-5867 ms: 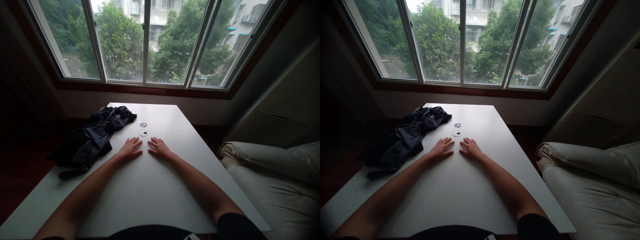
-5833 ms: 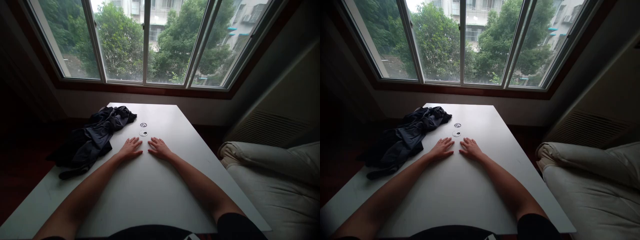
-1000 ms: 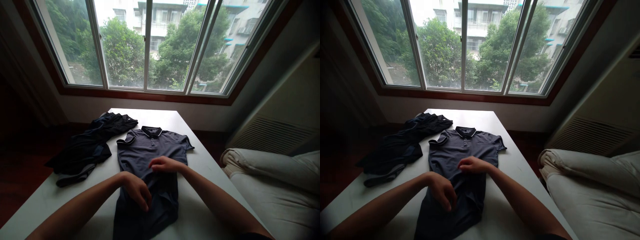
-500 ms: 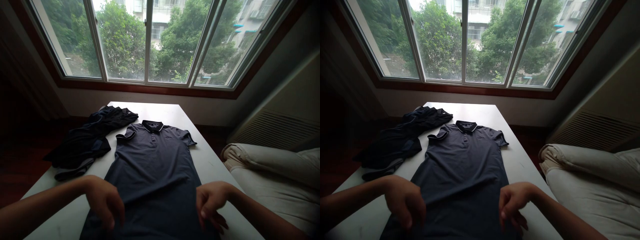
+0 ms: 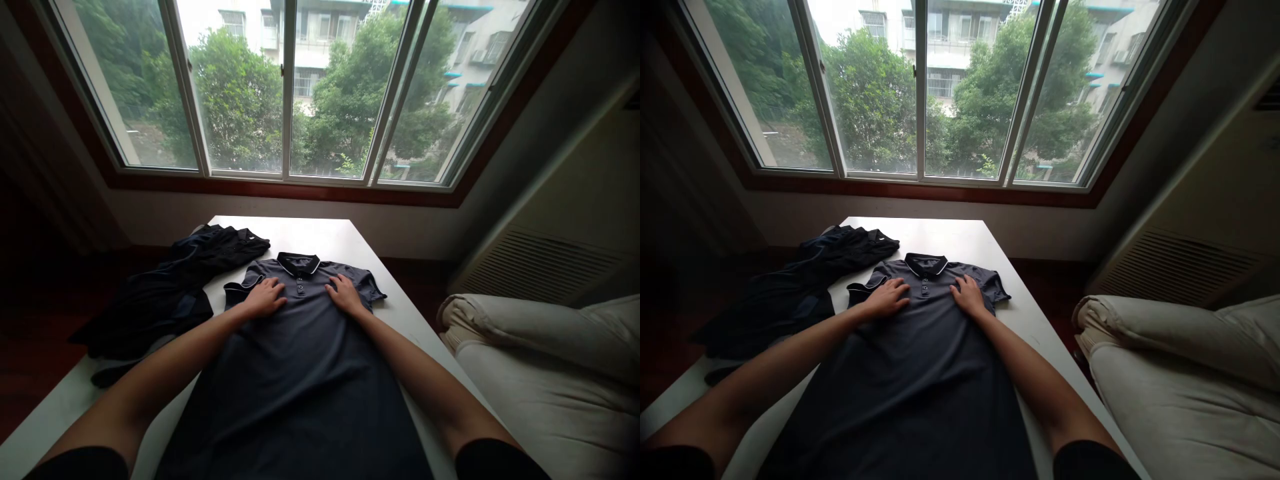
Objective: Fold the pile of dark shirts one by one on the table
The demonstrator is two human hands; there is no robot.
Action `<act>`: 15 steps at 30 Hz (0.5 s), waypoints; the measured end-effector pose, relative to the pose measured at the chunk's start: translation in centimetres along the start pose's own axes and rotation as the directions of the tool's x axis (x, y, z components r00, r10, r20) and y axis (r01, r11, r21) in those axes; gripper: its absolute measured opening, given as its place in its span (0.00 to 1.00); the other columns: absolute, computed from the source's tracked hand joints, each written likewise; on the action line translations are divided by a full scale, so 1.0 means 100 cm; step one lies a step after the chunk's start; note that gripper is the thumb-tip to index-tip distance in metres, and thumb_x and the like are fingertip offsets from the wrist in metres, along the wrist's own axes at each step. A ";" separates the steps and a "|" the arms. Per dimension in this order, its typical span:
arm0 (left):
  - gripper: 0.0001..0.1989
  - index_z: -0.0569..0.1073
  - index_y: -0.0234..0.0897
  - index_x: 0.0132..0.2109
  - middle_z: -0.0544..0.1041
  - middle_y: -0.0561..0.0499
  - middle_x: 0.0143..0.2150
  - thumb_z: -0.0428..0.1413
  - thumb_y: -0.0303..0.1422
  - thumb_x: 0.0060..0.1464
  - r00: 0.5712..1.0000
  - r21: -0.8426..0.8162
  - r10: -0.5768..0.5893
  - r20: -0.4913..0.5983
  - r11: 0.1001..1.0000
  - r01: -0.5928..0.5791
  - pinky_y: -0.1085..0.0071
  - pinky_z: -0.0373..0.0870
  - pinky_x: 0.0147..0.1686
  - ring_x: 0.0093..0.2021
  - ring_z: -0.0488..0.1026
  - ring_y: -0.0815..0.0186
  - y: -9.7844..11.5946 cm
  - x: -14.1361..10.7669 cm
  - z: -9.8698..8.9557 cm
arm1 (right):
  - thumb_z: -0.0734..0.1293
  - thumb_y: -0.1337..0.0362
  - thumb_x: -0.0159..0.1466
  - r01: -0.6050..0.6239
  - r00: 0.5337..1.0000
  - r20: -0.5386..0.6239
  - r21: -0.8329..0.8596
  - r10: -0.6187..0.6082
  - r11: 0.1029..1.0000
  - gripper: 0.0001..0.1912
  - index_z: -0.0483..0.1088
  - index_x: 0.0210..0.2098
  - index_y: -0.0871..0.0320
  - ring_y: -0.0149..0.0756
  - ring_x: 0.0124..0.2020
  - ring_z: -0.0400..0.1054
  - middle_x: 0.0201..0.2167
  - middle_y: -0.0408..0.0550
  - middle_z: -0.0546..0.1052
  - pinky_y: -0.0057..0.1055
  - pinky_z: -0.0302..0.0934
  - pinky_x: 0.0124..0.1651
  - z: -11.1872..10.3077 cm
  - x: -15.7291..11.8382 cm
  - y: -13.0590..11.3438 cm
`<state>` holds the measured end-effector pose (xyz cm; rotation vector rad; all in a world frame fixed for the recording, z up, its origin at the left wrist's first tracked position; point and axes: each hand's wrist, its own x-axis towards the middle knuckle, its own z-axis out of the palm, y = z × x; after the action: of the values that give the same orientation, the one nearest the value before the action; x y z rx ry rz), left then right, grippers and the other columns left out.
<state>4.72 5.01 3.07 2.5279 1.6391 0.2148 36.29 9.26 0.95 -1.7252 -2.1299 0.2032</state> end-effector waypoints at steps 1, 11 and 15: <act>0.27 0.71 0.39 0.67 0.62 0.37 0.73 0.53 0.47 0.68 0.999 0.041 -0.038 -0.014 0.998 0.039 0.52 0.58 0.68 0.71 0.60 0.46 -0.013 0.007 -0.004 | 0.62 0.53 0.74 -0.017 1.000 0.016 -0.041 0.017 0.999 0.26 0.69 0.66 0.58 0.50 0.72 0.55 0.70 0.61 0.63 0.48 0.49 0.72 0.004 0.002 0.006; 0.24 0.74 0.40 0.63 0.64 0.37 0.71 0.51 0.47 0.67 0.913 0.225 -0.370 -0.171 0.888 0.402 0.51 0.56 0.65 0.70 0.58 0.45 -0.124 0.034 -0.036 | 0.59 0.46 0.75 -0.058 0.996 0.062 -0.179 0.071 0.982 0.31 0.62 0.72 0.53 0.53 0.76 0.45 0.74 0.60 0.56 0.56 0.39 0.74 0.013 0.000 0.048; 0.37 0.61 0.42 0.73 0.64 0.34 0.70 0.57 0.46 0.61 0.875 0.181 -0.448 -0.182 0.860 0.478 0.51 0.59 0.64 0.69 0.60 0.43 -0.154 0.054 -0.038 | 0.58 0.47 0.76 -0.051 0.997 0.048 -0.208 0.062 0.977 0.31 0.62 0.72 0.55 0.51 0.75 0.46 0.74 0.59 0.57 0.54 0.39 0.74 0.015 0.002 0.048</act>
<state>-7.64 16.32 4.36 2.1971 2.3878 0.1610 40.03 10.73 -2.12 -1.9182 -2.2089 0.0454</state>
